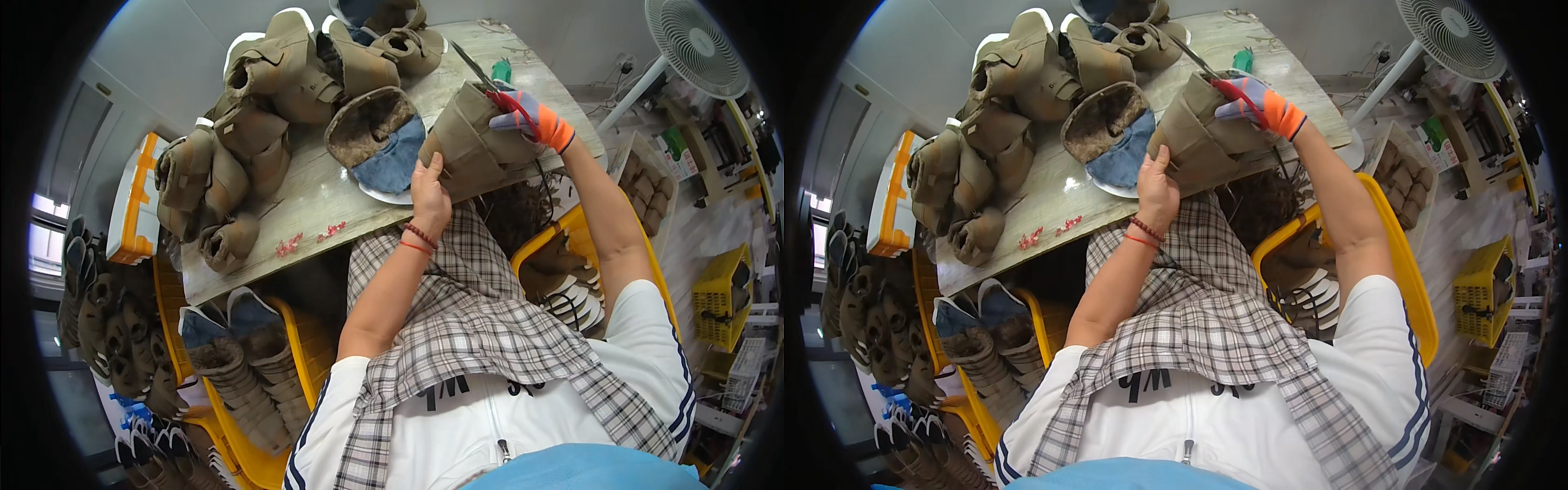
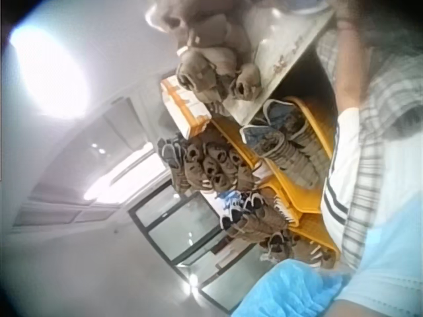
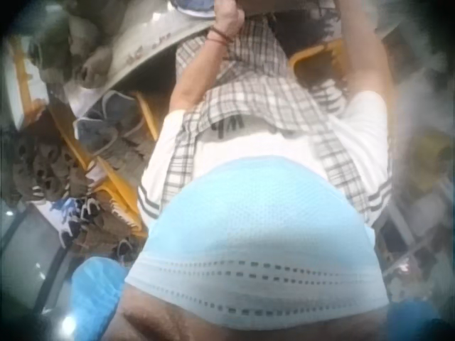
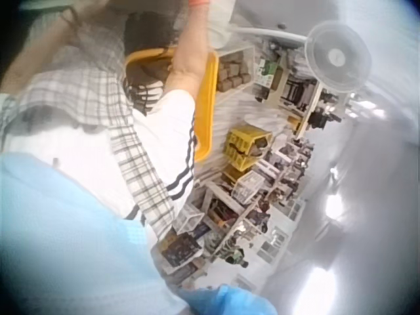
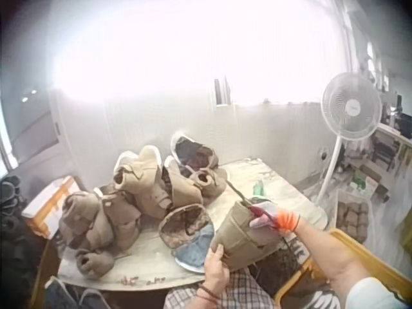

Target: The person trims the edges of a shoe using a handheld electric cutter, then switches to scissors to trim the interior lining. The person handles multiple shoes, placing trimmed pieces on the table.

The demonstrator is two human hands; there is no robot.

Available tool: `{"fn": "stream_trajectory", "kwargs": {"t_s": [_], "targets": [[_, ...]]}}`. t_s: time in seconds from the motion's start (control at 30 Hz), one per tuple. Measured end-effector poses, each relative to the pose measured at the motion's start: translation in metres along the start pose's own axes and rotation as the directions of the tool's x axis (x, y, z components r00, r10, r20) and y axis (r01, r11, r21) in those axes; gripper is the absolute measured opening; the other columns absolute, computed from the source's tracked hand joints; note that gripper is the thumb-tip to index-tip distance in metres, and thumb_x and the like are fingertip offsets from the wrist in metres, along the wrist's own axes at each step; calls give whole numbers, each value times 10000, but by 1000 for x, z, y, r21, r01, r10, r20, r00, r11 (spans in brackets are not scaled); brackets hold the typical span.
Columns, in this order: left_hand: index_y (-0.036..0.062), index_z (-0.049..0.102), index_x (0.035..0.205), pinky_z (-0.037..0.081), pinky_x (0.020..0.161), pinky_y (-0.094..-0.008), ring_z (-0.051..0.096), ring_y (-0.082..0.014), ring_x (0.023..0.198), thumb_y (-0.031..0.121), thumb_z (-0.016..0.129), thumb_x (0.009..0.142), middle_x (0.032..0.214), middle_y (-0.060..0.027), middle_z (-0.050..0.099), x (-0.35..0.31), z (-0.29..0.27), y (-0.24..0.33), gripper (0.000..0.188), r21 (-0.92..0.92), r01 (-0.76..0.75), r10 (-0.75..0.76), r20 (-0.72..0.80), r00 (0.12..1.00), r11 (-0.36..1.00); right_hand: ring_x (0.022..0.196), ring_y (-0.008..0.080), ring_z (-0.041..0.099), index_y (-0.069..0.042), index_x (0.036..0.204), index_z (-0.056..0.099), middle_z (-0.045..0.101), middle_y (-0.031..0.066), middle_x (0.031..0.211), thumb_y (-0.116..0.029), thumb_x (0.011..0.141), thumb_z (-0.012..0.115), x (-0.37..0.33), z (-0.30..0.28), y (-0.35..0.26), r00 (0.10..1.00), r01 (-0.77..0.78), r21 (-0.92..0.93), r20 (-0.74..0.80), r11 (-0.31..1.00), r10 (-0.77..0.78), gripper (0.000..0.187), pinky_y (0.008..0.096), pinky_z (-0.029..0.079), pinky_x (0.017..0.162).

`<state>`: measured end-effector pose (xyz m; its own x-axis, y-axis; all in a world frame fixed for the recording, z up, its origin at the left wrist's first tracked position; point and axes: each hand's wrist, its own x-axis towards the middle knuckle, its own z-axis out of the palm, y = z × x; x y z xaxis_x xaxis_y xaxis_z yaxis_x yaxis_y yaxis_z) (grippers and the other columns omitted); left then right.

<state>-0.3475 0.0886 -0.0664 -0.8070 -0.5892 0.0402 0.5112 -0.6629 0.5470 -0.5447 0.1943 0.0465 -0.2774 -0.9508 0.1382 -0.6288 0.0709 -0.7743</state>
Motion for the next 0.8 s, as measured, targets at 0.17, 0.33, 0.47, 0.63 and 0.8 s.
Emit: {"fn": "stream_trajectory", "kwargs": {"t_s": [0.17,0.33,0.47,0.63,0.8], "targets": [[20,448,1252,367,989,-341,486,-200,1138,162,511,934,1233,-80,529,12,7,9,354,96,-66,64,29,998,993,885,116,521,14,1131,546,611,73,959,-86,789,669,-8,57,8,953,117,426,-301,897,19,376,285,430,775],[-7,445,1094,404,881,-324,495,-176,985,168,542,906,1078,-91,543,35,0,18,274,449,-57,81,-33,996,892,867,112,558,42,1051,565,620,64,983,-87,840,643,-7,99,40,765,-73,88,-634,993,113,258,256,456,775],[-29,500,996,442,809,-337,560,-262,899,175,609,838,1010,-166,583,22,29,55,280,870,-74,18,75,997,488,863,103,563,-1,1061,566,613,53,990,-36,886,564,-11,82,95,699,434,562,-703,705,130,179,235,470,798],[22,522,818,411,737,-402,504,-321,820,139,670,749,844,-136,488,29,7,112,201,934,-265,689,357,630,-242,912,137,575,3,1130,544,607,78,1061,-65,837,648,-35,97,50,690,104,69,-723,992,-22,318,252,482,791],[5,457,1033,409,850,-422,487,-372,983,286,775,664,1059,-193,463,68,-95,138,563,988,101,780,29,625,-117,915,145,575,12,1101,534,603,72,1016,-15,834,632,-40,114,49,637,30,187,-761,982,125,286,249,480,805]]}}
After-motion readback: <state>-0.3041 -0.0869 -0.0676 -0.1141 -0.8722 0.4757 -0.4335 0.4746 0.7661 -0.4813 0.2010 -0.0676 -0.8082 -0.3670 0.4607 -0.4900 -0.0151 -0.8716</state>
